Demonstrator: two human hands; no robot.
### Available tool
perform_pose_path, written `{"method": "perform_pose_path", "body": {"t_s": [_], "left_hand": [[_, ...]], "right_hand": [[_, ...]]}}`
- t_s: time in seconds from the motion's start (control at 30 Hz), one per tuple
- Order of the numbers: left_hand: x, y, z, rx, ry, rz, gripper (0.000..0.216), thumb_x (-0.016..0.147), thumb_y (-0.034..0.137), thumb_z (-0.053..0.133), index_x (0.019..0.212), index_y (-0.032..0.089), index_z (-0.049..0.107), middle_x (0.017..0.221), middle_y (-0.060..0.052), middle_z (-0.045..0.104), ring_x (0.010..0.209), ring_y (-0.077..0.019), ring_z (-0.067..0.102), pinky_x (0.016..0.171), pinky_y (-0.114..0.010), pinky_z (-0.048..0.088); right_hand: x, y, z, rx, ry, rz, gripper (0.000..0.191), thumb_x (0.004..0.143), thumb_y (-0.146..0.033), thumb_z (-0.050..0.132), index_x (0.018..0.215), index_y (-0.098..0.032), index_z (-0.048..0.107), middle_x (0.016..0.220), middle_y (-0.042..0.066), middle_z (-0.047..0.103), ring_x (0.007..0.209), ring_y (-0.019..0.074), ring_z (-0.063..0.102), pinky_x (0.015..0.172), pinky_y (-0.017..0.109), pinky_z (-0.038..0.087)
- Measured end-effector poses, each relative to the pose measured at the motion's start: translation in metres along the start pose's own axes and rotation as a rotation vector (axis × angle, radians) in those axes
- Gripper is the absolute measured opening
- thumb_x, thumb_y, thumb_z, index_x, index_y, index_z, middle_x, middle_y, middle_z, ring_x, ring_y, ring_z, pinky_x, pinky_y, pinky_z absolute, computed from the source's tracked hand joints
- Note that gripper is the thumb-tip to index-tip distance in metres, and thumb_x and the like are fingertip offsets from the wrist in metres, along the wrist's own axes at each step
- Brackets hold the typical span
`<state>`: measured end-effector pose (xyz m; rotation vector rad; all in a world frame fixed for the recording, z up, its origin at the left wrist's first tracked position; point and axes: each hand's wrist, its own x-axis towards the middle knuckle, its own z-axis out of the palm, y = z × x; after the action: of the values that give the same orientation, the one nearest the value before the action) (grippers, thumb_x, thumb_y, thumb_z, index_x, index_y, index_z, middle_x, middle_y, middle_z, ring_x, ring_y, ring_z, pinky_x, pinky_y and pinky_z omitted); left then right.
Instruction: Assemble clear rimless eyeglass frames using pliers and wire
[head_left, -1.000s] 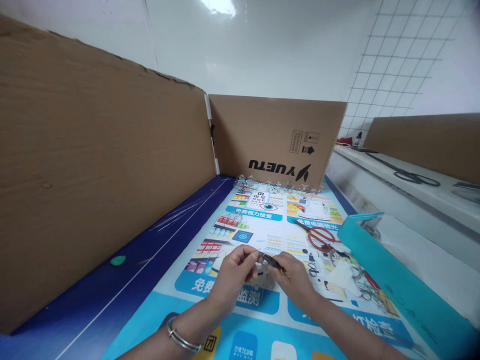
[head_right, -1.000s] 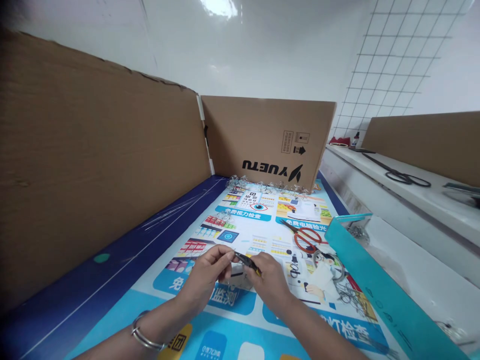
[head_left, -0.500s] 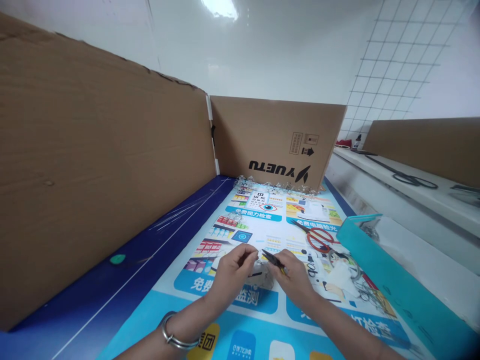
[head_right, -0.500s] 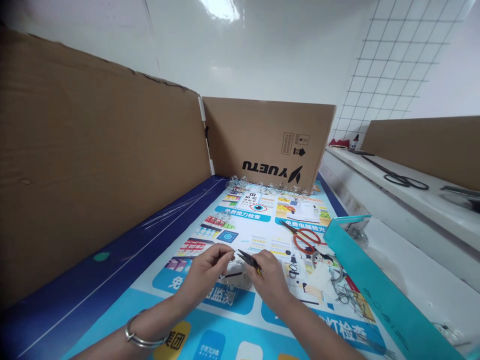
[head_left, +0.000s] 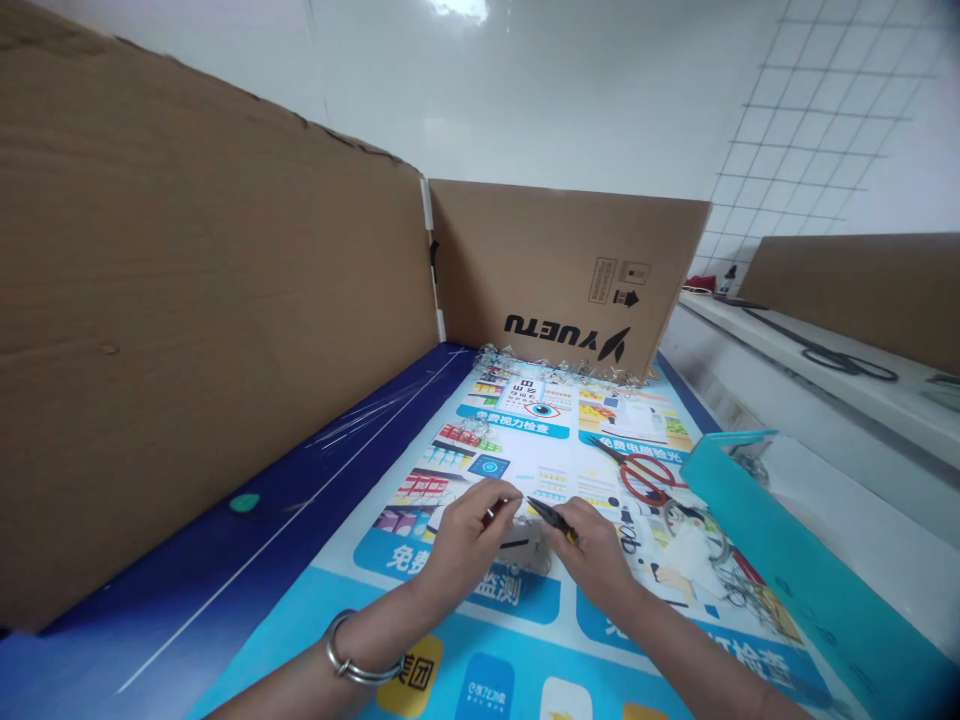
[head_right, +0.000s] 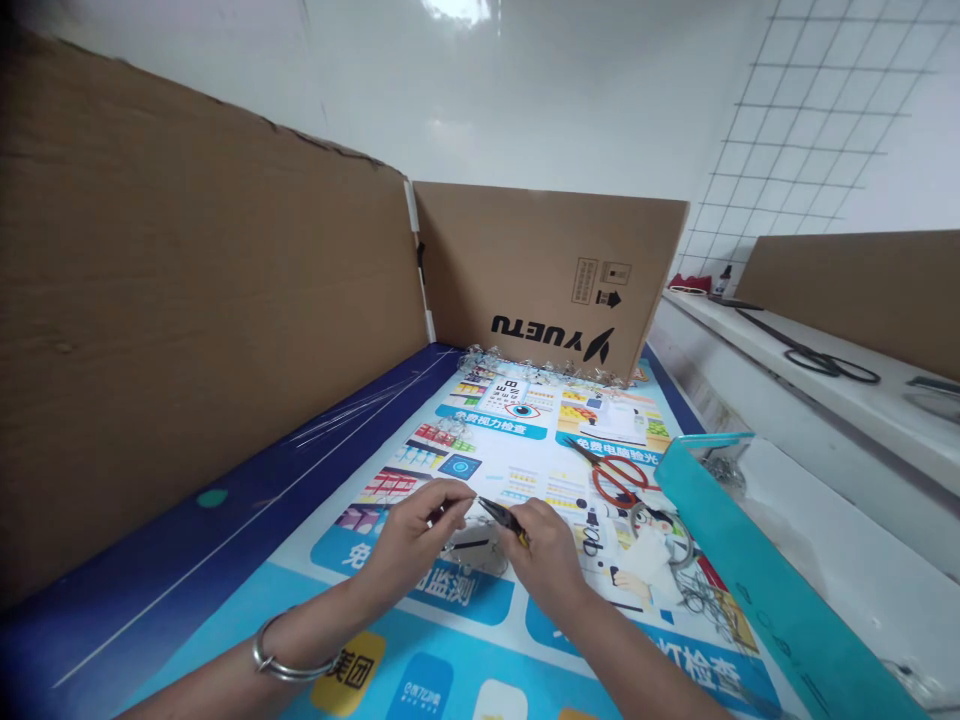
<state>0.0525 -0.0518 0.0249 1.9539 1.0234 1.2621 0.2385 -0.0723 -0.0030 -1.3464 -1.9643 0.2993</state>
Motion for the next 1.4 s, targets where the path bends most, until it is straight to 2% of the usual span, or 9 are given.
{"method": "perform_pose_path", "body": {"t_s": [0.1,0.33,0.47,0.6,0.8,1.0,1.2,1.3,1.4], "left_hand": [[0.001,0.0,-0.002,0.044,0.051,0.062,0.012,0.084,0.017,0.048,0.081,0.018,0.06,0.083,-0.003,0.06,0.076,-0.0148,0.055,0.068,-0.023,0.042],[0.006,-0.013,-0.003,0.052,0.069,0.039,0.012,0.085,0.018,0.048,0.085,0.019,0.06,0.077,-0.002,0.061,0.069,-0.0142,0.056,0.062,-0.023,0.044],[0.007,-0.016,-0.005,0.151,0.001,0.218,0.015,0.086,0.017,0.046,0.088,0.019,0.061,0.083,-0.005,0.061,0.079,-0.0165,0.057,0.071,-0.027,0.044],[0.006,-0.015,-0.007,0.272,-0.098,0.274,0.02,0.088,0.017,0.041,0.09,0.019,0.06,0.084,-0.006,0.061,0.08,-0.0176,0.056,0.072,-0.028,0.044],[0.005,-0.015,-0.007,0.319,-0.084,0.21,0.016,0.087,0.019,0.044,0.097,0.021,0.056,0.094,-0.007,0.063,0.087,-0.0201,0.057,0.078,-0.031,0.042],[0.006,-0.007,-0.01,0.316,-0.152,0.169,0.02,0.087,0.016,0.041,0.101,0.021,0.053,0.099,-0.007,0.061,0.091,-0.0212,0.056,0.078,-0.03,0.041],[0.005,-0.012,-0.009,0.294,-0.212,0.112,0.023,0.086,0.015,0.039,0.106,0.021,0.05,0.098,-0.006,0.06,0.089,-0.0209,0.056,0.076,-0.031,0.041],[0.005,-0.013,-0.007,0.149,-0.201,0.048,0.02,0.086,0.017,0.041,0.103,0.021,0.05,0.089,-0.004,0.059,0.081,-0.0183,0.057,0.074,-0.03,0.042],[0.008,-0.01,-0.005,-0.166,-0.193,-0.108,0.015,0.083,0.021,0.047,0.098,0.019,0.05,0.081,-0.001,0.058,0.073,-0.0152,0.059,0.068,-0.027,0.044]], "right_hand": [[-0.001,-0.004,-0.001,-0.002,0.004,-0.003,0.013,0.086,-0.029,0.048,0.086,-0.021,0.057,0.08,0.003,0.056,0.077,0.0165,0.053,0.066,0.026,0.04],[0.0,0.0,0.0,-0.021,0.035,0.027,0.013,0.086,-0.029,0.048,0.079,-0.019,0.055,0.075,0.002,0.055,0.071,0.0154,0.053,0.062,0.024,0.039],[0.001,0.0,-0.002,-0.039,0.007,0.03,0.014,0.086,-0.028,0.048,0.08,-0.019,0.056,0.076,0.002,0.056,0.073,0.0155,0.053,0.063,0.025,0.039],[0.001,-0.002,-0.005,-0.065,-0.039,0.02,0.012,0.084,-0.028,0.05,0.083,-0.021,0.059,0.08,0.003,0.058,0.078,0.0169,0.054,0.065,0.025,0.041],[0.001,0.004,-0.002,-0.105,-0.072,0.032,0.013,0.082,-0.027,0.052,0.089,-0.021,0.061,0.083,0.004,0.059,0.081,0.0184,0.054,0.069,0.027,0.042],[0.002,0.002,-0.004,-0.138,-0.096,0.029,0.014,0.082,-0.025,0.051,0.091,-0.021,0.061,0.085,0.004,0.06,0.081,0.0179,0.055,0.069,0.027,0.041],[0.0,0.001,-0.005,-0.185,-0.113,0.016,0.008,0.078,-0.025,0.056,0.08,-0.022,0.063,0.078,0.003,0.061,0.076,0.0173,0.055,0.066,0.026,0.04],[0.0,0.002,-0.004,-0.202,-0.109,0.025,0.009,0.079,-0.027,0.055,0.081,-0.022,0.063,0.078,0.003,0.061,0.075,0.0173,0.056,0.065,0.026,0.04],[0.001,0.0,-0.006,-0.205,-0.091,0.033,0.012,0.081,-0.03,0.054,0.085,-0.022,0.062,0.081,0.004,0.062,0.076,0.0176,0.056,0.064,0.026,0.04]]}}
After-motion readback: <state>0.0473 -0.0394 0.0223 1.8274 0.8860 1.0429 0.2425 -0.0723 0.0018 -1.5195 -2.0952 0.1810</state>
